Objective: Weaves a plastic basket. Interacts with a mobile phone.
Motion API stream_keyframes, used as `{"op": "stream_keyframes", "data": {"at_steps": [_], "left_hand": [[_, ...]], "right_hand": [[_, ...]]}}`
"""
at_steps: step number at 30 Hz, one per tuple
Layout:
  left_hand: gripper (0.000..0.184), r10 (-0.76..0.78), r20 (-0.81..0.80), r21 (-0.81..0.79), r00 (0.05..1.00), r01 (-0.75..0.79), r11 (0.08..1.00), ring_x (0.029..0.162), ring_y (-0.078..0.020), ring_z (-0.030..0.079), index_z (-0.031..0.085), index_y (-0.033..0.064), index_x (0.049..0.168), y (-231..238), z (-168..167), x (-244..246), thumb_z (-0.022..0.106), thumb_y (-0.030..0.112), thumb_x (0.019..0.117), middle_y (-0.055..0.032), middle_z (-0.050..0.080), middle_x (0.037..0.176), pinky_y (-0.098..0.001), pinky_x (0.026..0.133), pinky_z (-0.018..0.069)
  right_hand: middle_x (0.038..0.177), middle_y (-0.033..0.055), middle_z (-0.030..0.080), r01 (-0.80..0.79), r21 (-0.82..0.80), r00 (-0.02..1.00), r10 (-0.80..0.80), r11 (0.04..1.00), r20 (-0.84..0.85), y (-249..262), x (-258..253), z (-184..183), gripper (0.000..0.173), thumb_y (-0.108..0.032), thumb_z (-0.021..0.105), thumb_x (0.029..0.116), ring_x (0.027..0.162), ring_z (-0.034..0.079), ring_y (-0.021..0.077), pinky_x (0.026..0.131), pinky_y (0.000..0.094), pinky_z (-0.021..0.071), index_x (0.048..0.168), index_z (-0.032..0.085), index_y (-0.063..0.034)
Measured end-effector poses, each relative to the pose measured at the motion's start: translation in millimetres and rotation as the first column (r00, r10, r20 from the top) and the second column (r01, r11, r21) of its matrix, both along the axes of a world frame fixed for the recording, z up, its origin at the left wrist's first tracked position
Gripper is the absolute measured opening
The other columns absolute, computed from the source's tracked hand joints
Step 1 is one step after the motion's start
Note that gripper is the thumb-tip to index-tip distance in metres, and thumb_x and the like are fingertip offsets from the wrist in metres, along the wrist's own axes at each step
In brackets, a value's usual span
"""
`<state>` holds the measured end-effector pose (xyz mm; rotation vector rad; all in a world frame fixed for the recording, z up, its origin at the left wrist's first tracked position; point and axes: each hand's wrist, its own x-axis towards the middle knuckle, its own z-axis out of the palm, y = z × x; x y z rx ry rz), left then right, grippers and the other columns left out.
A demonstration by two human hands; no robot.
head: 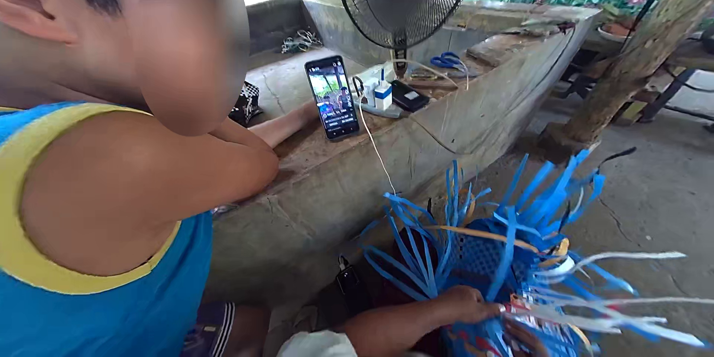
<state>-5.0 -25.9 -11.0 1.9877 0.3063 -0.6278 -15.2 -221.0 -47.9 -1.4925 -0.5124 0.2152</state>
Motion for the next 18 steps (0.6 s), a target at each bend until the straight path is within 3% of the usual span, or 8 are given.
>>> {"op": "stream_keyframes", "data": {"at_steps": [2,4,6,9,11,14,17,18], "left_hand": [[0.05,-0.007,0.038,0.028,0.999,0.006,1.0,0.107,-0.0425,0.065,0.067,-0.0113,0.113,-1,-1,0,0.057,0.037,0.1048,-0.0309,0.067,0.11,-0.061,0.097,0.0486],[0.041,-0.014,0.024,0.056,1.0,0.013,0.998,0.103,-0.0383,0.066,0.067,-0.0081,0.114,-1,3,1,0.056,0.031,0.1047,-0.0269,0.068,0.107,-0.0571,0.095,0.0507],[0.037,-0.053,0.034,0.064,0.998,0.051,0.997,0.099,-0.0334,0.065,0.067,-0.0062,0.114,0,7,5,0.054,0.027,0.1055,-0.0233,0.068,0.104,-0.0525,0.093,0.0505],[0.034,-0.191,0.141,-0.007,0.971,0.194,0.981,0.103,-0.0247,0.068,0.069,-0.004,0.118,2,10,1,0.056,0.025,0.1055,-0.0193,0.071,0.109,-0.0434,0.098,0.0509],[0.031,-0.307,0.222,-0.07,0.925,0.329,0.942,0.1,-0.0184,0.069,0.07,-0.0042,0.117,0,12,-10,0.059,0.021,0.1037,-0.0165,0.073,0.108,-0.0374,0.096,0.0527],[0.029,-0.483,0.344,-0.044,0.805,0.528,0.848,0.088,-0.0214,0.07,0.072,-0.0063,0.11,-5,16,-28,0.062,0.02,0.1007,-0.017,0.073,0.095,-0.0419,0.087,0.0546],[0.032,-0.476,0.421,0.009,0.772,0.521,0.853,0.078,-0.0213,0.068,0.073,-0.0062,0.097,-3,8,-38,0.059,0.022,0.1014,-0.0162,0.071,0.084,-0.042,0.079,0.055],[0.032,-0.44,0.419,0.006,0.795,0.482,0.876,0.078,-0.0187,0.067,0.073,-0.006,0.096,0,3,-38,0.058,0.022,0.1016,-0.0152,0.071,0.084,-0.0395,0.079,0.0551]], "right_hand": [[0.125,0.0256,0.064,0.136,-0.04,0.99,-0.134,0.99,0.049,-15,-10,0,0.028,0.004,0.052,0.0941,0.115,0.065,0.0207,0.098,0.0351,0.0552,0.115,0.062,0.0187],[0.119,0.0163,0.066,0.232,-0.169,0.94,-0.266,0.958,-0.214,-21,-19,15,0.034,-0.005,0.047,0.0993,0.094,0.069,0.0109,0.08,0.0283,0.0601,0.126,0.057,0.0127],[0.107,0.0097,0.069,0.151,-0.259,0.788,-0.274,0.954,-0.55,-22,-18,31,0.036,-0.015,0.043,0.1077,0.081,0.067,0.0094,0.072,0.0281,0.0571,0.134,0.057,0.0046],[0.071,-0.0022,0.063,-0.072,-0.171,0.694,-0.074,0.983,-0.717,-16,-10,54,0.037,-0.021,0.036,0.1109,0.054,0.054,0.0049,0.051,0.0221,0.0478,0.118,0.065,0.0011],[0.065,-0.0054,0.058,-0.1,-0.12,0.733,-0.008,0.988,-0.68,-10,2,83,0.035,-0.019,0.034,0.1109,0.049,0.05,0.0037,0.048,0.0206,0.0462,0.114,0.063,0.0001],[0.07,-0.0039,0.06,-0.012,-0.017,0.801,0.0,1.0,-0.598,1,13,119,0.035,-0.017,0.033,0.1112,0.056,0.057,0.0055,0.058,0.0233,0.0533,0.112,0.063,0.0009],[0.082,-0.0026,0.066,-0.035,0.14,0.897,0.093,0.99,-0.432,5,19,119,0.046,-0.028,0.025,0.1105,0.073,0.065,0.0076,0.074,0.0288,0.0577,0.119,0.063,-0.0021],[0.083,-0.0028,0.067,-0.032,0.126,0.92,0.079,0.991,-0.385,5,23,113,0.049,-0.03,0.024,0.1107,0.074,0.065,0.007,0.075,0.0286,0.058,0.112,0.065,-0.0036]]}}
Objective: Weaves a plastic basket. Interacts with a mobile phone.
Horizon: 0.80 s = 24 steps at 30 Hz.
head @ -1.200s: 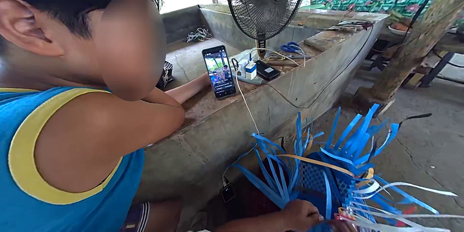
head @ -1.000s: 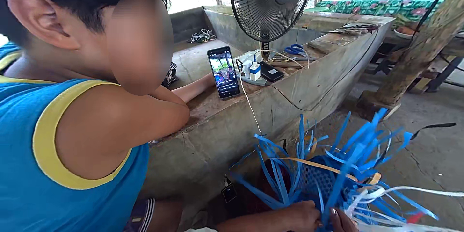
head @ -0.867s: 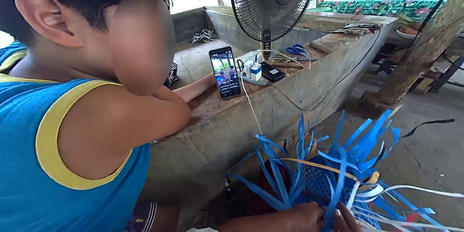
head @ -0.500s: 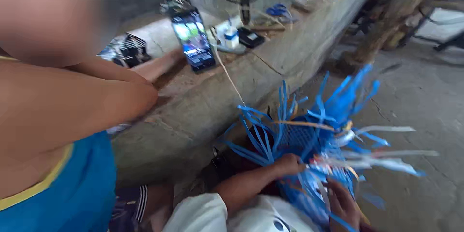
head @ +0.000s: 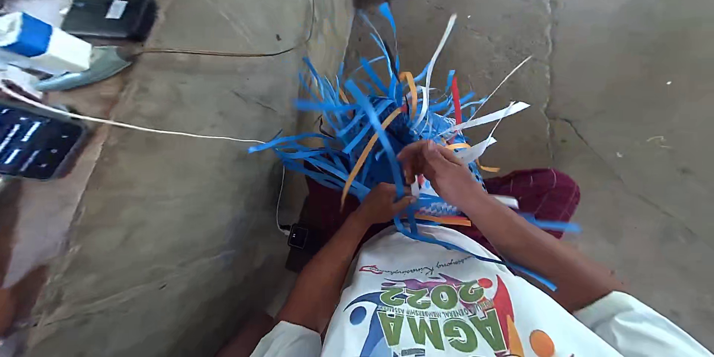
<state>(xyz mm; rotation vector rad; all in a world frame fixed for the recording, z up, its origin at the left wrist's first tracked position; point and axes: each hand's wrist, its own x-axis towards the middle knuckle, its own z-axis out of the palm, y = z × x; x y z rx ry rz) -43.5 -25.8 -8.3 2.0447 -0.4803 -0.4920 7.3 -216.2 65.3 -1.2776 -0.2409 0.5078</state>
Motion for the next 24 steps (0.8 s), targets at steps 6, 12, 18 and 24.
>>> {"op": "stream_keyframes", "data": {"at_steps": [6,12,18,24], "left_hand": [[0.033,0.172,-0.108,0.095,0.979,-0.162,0.982,0.078,-0.0118,0.063,0.072,-0.0025,0.098,19,-12,19,0.058,0.027,0.1025,-0.0089,0.069,0.084,-0.0346,0.08,0.0521],[0.031,0.182,-0.044,0.03,0.982,-0.181,0.983,0.101,-0.0227,0.067,0.075,-0.0036,0.099,10,-18,19,0.063,0.025,0.0994,-0.0168,0.071,0.103,-0.0423,0.096,0.052],[0.026,0.21,-0.046,-0.007,0.977,-0.21,0.978,0.106,-0.0327,0.068,0.071,-0.0109,0.106,6,-4,15,0.067,0.014,0.0981,-0.0258,0.07,0.11,-0.0479,0.1,0.0513],[0.042,0.379,-0.362,0.157,0.852,-0.344,0.926,0.11,-0.0395,0.064,0.065,-0.0121,0.118,8,1,26,0.053,0.026,0.1076,-0.0302,0.066,0.114,-0.0569,0.101,0.0456]], "right_hand": [[0.096,0.0187,0.071,0.171,-0.599,0.957,0.013,0.782,0.29,-13,13,-64,0.026,-0.013,0.056,0.1041,0.09,0.069,0.0266,0.087,0.0449,0.0568,0.102,0.072,0.0073],[0.113,0.0258,0.07,-0.007,-0.832,0.976,0.185,0.555,0.115,-10,16,-79,0.036,-0.028,0.056,0.1046,0.11,0.066,0.0405,0.1,0.0581,0.0495,0.109,0.073,0.0042],[0.109,0.0296,0.069,0.162,-0.597,0.941,0.059,0.786,0.332,-1,27,-94,0.027,-0.011,0.075,0.0909,0.107,0.066,0.0432,0.097,0.0607,0.0508,0.108,0.072,0.0089],[0.108,0.0333,0.069,0.101,-0.507,0.738,0.277,0.856,0.615,5,13,-85,0.015,0.006,0.062,0.0894,0.108,0.064,0.0517,0.098,0.0642,0.0495,0.099,0.073,0.012]]}}
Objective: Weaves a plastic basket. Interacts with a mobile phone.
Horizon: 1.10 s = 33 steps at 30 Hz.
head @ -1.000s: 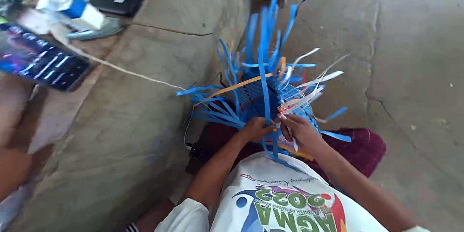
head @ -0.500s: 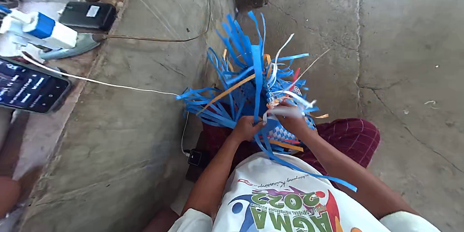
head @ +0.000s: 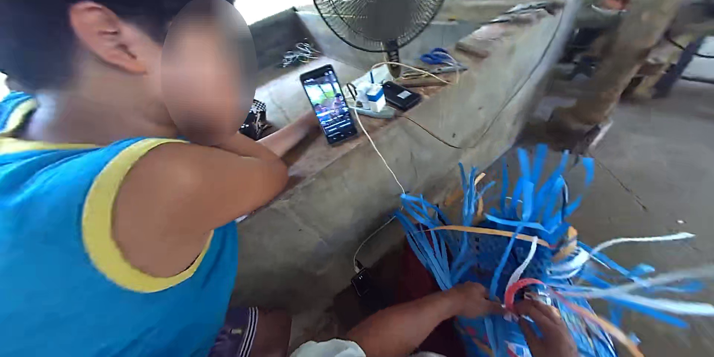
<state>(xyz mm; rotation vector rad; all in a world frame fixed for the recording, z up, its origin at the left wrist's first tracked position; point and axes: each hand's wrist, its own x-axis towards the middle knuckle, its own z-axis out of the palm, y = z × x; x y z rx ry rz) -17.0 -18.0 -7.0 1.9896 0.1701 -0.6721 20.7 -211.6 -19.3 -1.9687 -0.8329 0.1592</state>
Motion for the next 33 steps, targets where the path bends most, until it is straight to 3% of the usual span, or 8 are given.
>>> {"op": "stream_keyframes", "data": {"at_steps": [7,13,17,22,24,26,28,33], "left_hand": [[0.055,-0.054,0.501,0.078,0.864,0.017,0.997,0.118,-0.0392,0.062,0.059,-0.0078,0.132,-2,-4,-21,0.08,0.017,0.087,-0.0277,0.063,0.126,-0.0566,0.102,0.0487],[0.033,0.092,0.797,0.067,0.597,-0.239,0.969,0.111,-0.0324,0.063,0.077,0.0071,0.116,22,-13,-56,0.065,0.028,0.094,-0.0146,0.072,0.109,-0.056,0.104,0.0428],[0.021,0.285,0.816,-0.099,0.502,-0.364,0.926,0.105,-0.0235,0.064,0.078,0.0031,0.105,46,-7,-74,0.062,0.013,0.0947,-0.0118,0.073,0.101,-0.0415,0.103,0.0458],[0.039,0.654,0.648,-0.453,0.389,-0.494,0.742,0.091,-0.0106,0.067,0.059,-0.0098,0.128,78,44,-77,0.054,0.019,0.1018,-0.0093,0.07,0.107,-0.0317,0.087,0.0567],[0.045,0.575,0.78,-0.401,0.245,-0.51,0.761,0.089,-0.0088,0.067,0.058,-0.0088,0.129,100,80,-73,0.055,0.028,0.1029,-0.0053,0.07,0.101,-0.0312,0.084,0.0575],[0.038,0.317,0.941,-0.186,0.123,-0.593,0.784,0.095,-0.0113,0.067,0.061,-0.0104,0.126,127,123,-70,0.051,0.018,0.1028,-0.0107,0.071,0.103,-0.0314,0.09,0.0556],[0.032,0.039,0.998,0.011,0.051,-0.731,0.682,0.1,-0.0189,0.069,0.068,-0.0076,0.118,156,163,-67,0.051,0.011,0.0985,-0.0158,0.073,0.105,-0.036,0.094,0.0549],[0.029,-0.145,0.974,0.213,0.173,-0.917,0.337,0.123,-0.0358,0.059,0.075,0.0067,0.118,224,222,-60,0.059,0.018,0.0969,-0.0174,0.066,0.126,-0.0563,0.103,0.0457]], "right_hand": [[0.104,0.0265,0.072,-0.127,-0.007,0.99,0.127,0.992,0.068,14,1,1,0.022,0.005,0.061,0.0881,0.108,0.063,0.0535,0.096,0.0701,0.0451,0.1,0.079,0.0022],[0.104,0.0278,0.072,-0.185,-0.175,0.982,0.178,0.967,-0.055,25,-4,16,0.021,-0.007,0.063,0.0947,0.104,0.065,0.0519,0.096,0.0733,0.0424,0.106,0.076,0.0039],[0.11,0.0287,0.07,-0.141,-0.217,0.989,0.126,0.966,-0.079,28,-10,12,0.025,-0.013,0.061,0.098,0.111,0.062,0.0532,0.102,0.073,0.0382,0.11,0.075,0.0044],[0.111,0.0292,0.069,-0.093,-0.199,0.994,0.08,0.976,-0.072,28,-11,4,0.028,-0.015,0.059,0.0988,0.112,0.06,0.0541,0.102,0.073,0.0361,0.111,0.074,0.0048],[0.111,0.0287,0.069,-0.088,-0.206,0.995,0.076,0.975,-0.066,26,-9,3,0.028,-0.017,0.059,0.0993,0.112,0.06,0.0532,0.103,0.0727,0.0359,0.111,0.074,0.0043],[0.111,0.0292,0.069,-0.074,-0.198,0.996,0.064,0.977,-0.057,26,-8,3,0.028,-0.015,0.059,0.0989,0.113,0.06,0.0536,0.103,0.0729,0.035,0.111,0.074,0.0048],[0.11,0.0292,0.069,-0.074,-0.191,0.997,0.066,0.979,-0.048,27,-5,5,0.027,-0.014,0.058,0.0986,0.113,0.06,0.0541,0.103,0.0736,0.0346,0.11,0.074,0.0046],[0.11,0.0298,0.069,-0.097,-0.18,0.995,0.089,0.979,-0.052,27,2,6,0.027,-0.014,0.059,0.0986,0.111,0.061,0.0542,0.102,0.0733,0.0358,0.111,0.073,0.0052]]}}
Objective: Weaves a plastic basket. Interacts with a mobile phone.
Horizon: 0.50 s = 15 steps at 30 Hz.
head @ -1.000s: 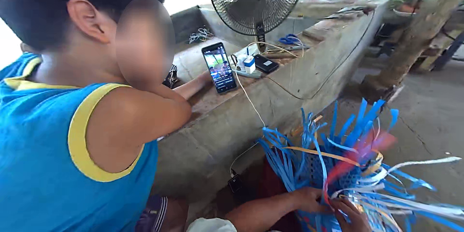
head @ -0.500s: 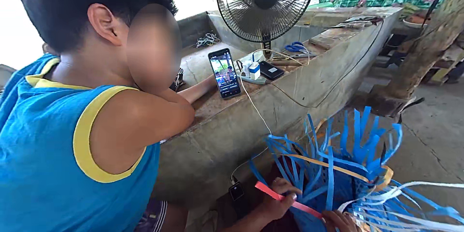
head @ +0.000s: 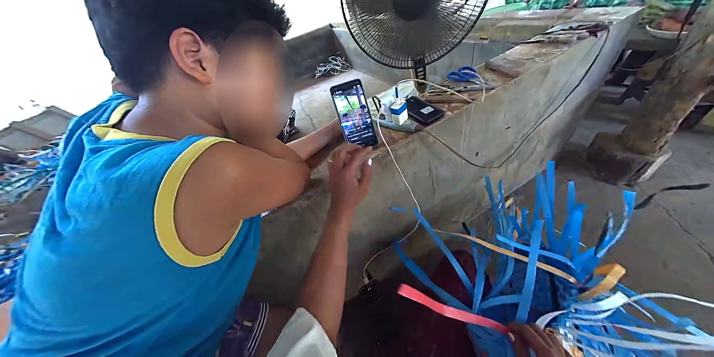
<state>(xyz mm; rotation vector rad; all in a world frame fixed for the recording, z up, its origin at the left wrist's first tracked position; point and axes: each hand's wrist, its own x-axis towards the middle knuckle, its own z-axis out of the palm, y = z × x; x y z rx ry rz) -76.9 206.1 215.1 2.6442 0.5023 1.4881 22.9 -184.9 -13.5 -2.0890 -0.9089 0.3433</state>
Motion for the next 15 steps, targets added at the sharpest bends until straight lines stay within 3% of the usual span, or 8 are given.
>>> {"op": "stream_keyframes", "data": {"at_steps": [2,6,8,11,15], "left_hand": [[0.031,0.071,-0.047,-0.006,0.996,-0.072,0.997,0.132,-0.0399,0.051,0.073,0.0081,0.121,21,18,3,0.06,0.025,0.099,-0.0185,0.06,0.134,-0.0617,0.11,0.0375],[0.034,0.159,-0.08,-0.055,0.984,-0.163,0.985,0.14,-0.0437,0.04,0.071,0.0152,0.127,42,39,7,0.056,0.034,0.103,-0.0198,0.049,0.149,-0.065,0.113,0.0301],[0.036,0.2,-0.196,-0.131,0.96,-0.228,0.965,0.15,-0.0418,0.028,0.068,0.0208,0.134,42,49,5,0.054,0.037,0.1057,-0.0151,0.036,0.162,-0.0641,0.118,0.0231],[0.037,0.255,-0.078,0.024,0.964,-0.254,0.967,0.149,-0.0429,0.029,0.073,0.0269,0.125,72,22,15,0.05,0.048,0.1049,-0.0132,0.038,0.162,-0.0665,0.117,0.022],[0.039,0.319,-0.059,0.022,0.946,-0.318,0.948,0.154,-0.0403,0.019,0.065,0.0386,0.134,95,1,18,0.044,0.054,0.1054,-0.005,0.022,0.17,-0.0675,0.116,0.0236]], "right_hand": [[0.11,0.0289,0.07,0.011,0.013,1.0,-0.011,1.0,0.003,-1,0,-2,0.027,-0.014,0.059,0.0984,0.111,0.061,0.0539,0.102,0.073,0.0357,0.11,0.074,0.0043],[0.108,0.0278,0.07,0.011,0.018,1.0,-0.011,1.0,0.013,-2,0,-1,0.027,-0.015,0.058,0.0993,0.112,0.061,0.053,0.102,0.0735,0.0358,0.109,0.074,0.0047],[0.108,0.0281,0.07,0.004,0.021,1.0,-0.004,1.0,0.013,-1,0,1,0.027,-0.015,0.058,0.0994,0.111,0.061,0.0526,0.102,0.0736,0.0356,0.11,0.073,0.0053],[0.108,0.0274,0.07,0.0,0.021,1.0,0.0,1.0,0.022,0,1,0,0.027,-0.015,0.058,0.0992,0.111,0.062,0.0512,0.103,0.0722,0.0357,0.11,0.074,0.0044],[0.107,0.0275,0.07,-0.004,0.018,1.0,0.003,1.0,0.028,1,2,-3,0.028,-0.015,0.057,0.0994,0.109,0.062,0.0509,0.103,0.0702,0.0373,0.109,0.074,0.0047]]}}
